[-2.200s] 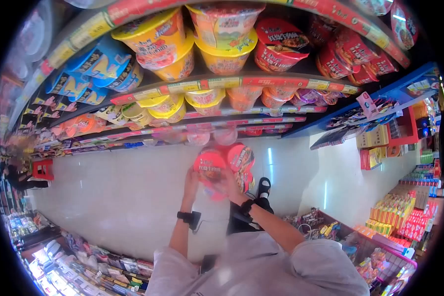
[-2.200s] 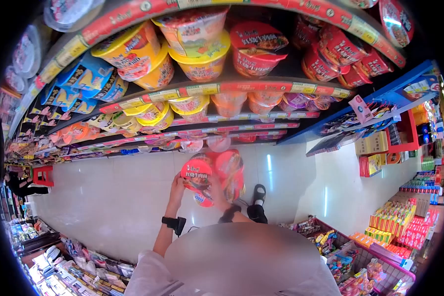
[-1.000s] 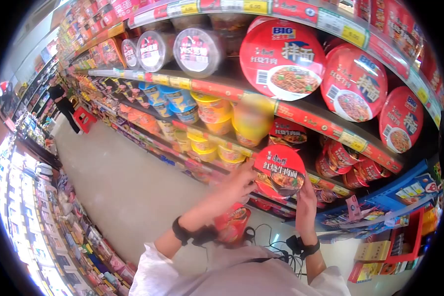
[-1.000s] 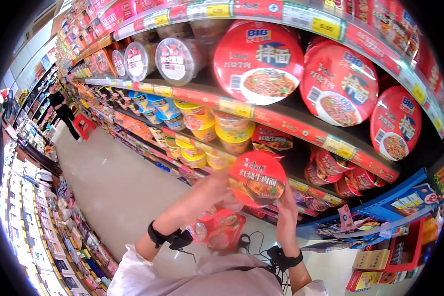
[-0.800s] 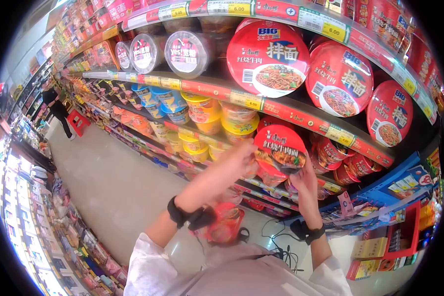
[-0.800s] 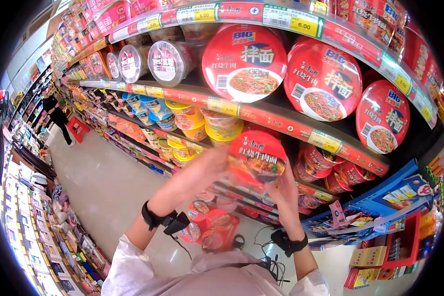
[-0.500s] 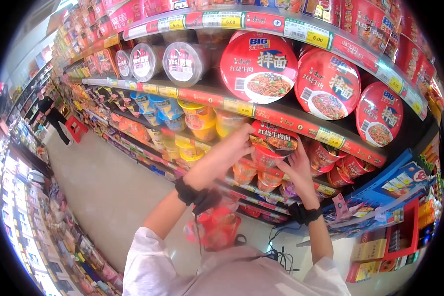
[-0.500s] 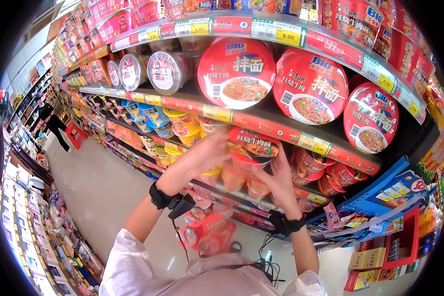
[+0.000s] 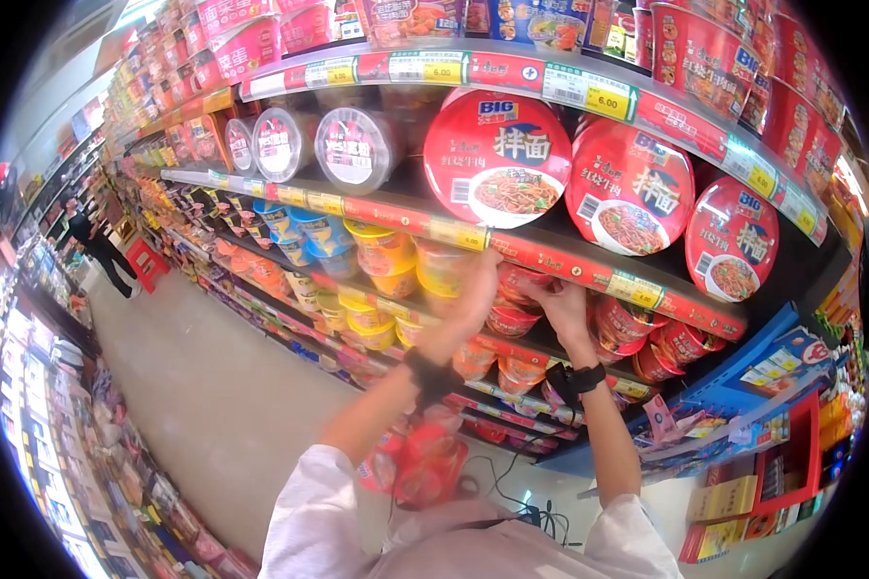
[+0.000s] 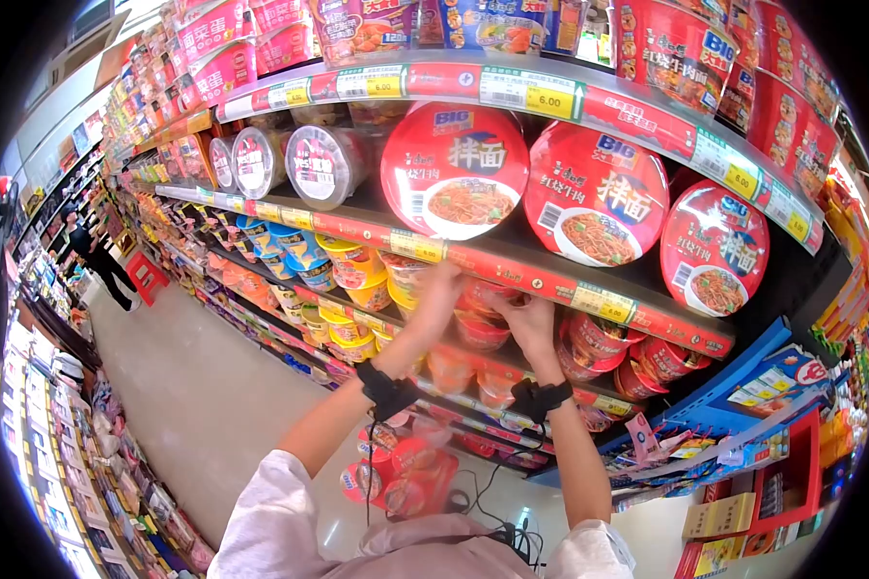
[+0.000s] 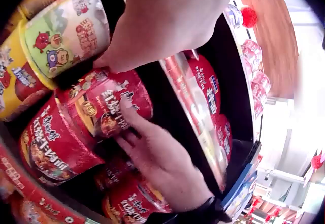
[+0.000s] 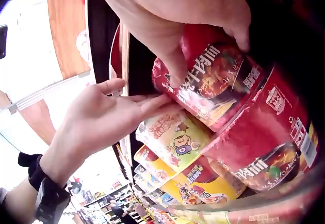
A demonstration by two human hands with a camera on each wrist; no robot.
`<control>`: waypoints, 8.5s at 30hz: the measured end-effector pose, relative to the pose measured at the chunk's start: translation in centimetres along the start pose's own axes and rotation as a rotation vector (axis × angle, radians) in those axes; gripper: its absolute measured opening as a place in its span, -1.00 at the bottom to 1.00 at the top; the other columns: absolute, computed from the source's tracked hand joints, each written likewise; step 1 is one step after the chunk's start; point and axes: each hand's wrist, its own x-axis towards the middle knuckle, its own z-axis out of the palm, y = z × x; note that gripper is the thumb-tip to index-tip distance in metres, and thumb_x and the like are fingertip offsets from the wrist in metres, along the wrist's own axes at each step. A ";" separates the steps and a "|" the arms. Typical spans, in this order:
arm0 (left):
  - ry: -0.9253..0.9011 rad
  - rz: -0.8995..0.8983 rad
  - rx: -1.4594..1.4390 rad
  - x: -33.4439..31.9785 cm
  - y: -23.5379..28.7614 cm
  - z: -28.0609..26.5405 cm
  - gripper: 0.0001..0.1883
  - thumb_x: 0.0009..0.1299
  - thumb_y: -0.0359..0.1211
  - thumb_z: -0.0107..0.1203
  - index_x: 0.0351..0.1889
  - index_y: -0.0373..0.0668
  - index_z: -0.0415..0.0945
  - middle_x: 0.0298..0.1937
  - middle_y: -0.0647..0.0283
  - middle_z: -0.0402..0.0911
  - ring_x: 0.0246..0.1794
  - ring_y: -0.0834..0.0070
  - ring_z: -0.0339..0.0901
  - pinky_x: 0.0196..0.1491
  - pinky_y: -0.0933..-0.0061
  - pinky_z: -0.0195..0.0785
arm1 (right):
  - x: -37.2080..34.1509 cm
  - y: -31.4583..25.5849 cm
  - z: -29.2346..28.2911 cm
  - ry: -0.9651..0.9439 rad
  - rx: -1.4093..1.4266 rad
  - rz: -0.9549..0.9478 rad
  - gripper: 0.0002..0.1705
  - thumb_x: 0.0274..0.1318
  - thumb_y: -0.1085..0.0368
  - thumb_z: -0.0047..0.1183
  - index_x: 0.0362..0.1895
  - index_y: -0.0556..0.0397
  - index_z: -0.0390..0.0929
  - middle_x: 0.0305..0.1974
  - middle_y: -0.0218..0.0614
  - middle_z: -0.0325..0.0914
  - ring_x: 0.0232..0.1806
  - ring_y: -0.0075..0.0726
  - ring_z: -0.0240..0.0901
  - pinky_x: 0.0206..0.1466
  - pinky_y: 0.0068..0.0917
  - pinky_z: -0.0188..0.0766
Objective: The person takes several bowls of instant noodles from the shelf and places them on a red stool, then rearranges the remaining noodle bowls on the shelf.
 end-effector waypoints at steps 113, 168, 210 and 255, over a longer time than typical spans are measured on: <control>-0.113 -0.033 -0.187 -11.5 6.7 1.9 -0.37 0.50 0.07 -0.50 0.30 -0.18 0.19 0.27 0.16 0.34 0.26 0.37 0.28 0.30 0.28 0.07 | -10.7 -7.4 0.3 -0.098 0.248 -0.010 -0.17 0.15 0.35 -0.16 0.47 0.07 -0.22 0.39 -0.31 0.02 0.39 -0.42 -0.05 0.40 -0.50 -0.14; 0.327 -0.629 0.307 -79.6 -33.3 -44.8 -0.63 0.49 -0.13 -0.21 0.03 -0.18 0.40 -0.07 0.10 0.50 -0.05 0.31 0.45 0.01 0.35 0.35 | -48.5 9.5 -15.0 -0.296 -0.403 0.960 -0.60 0.17 0.15 0.03 0.06 0.02 0.49 -0.06 -0.39 0.57 -0.05 -0.46 0.46 0.03 -0.45 0.33; 0.050 -0.383 1.075 -79.2 -29.2 -49.4 -0.71 0.36 -0.27 0.02 -0.06 -0.25 0.51 -0.14 0.00 0.58 -0.10 0.09 0.52 -0.04 0.15 0.38 | -63.9 8.1 -9.3 0.204 -0.125 1.212 -0.49 0.25 0.01 -0.15 0.17 0.01 0.36 0.04 -0.24 0.52 -0.03 -0.28 0.47 -0.01 -0.32 0.42; 0.672 -0.958 0.183 -91.0 -25.0 -51.3 -0.45 0.50 -0.09 -0.25 0.31 -0.26 0.13 0.20 -0.02 0.37 0.17 0.25 0.37 0.20 0.26 0.22 | -53.1 13.3 -5.7 -0.118 -0.282 1.142 -0.44 0.19 -0.08 -0.06 0.13 0.02 0.37 0.03 -0.24 0.52 0.02 -0.21 0.46 0.05 -0.23 0.36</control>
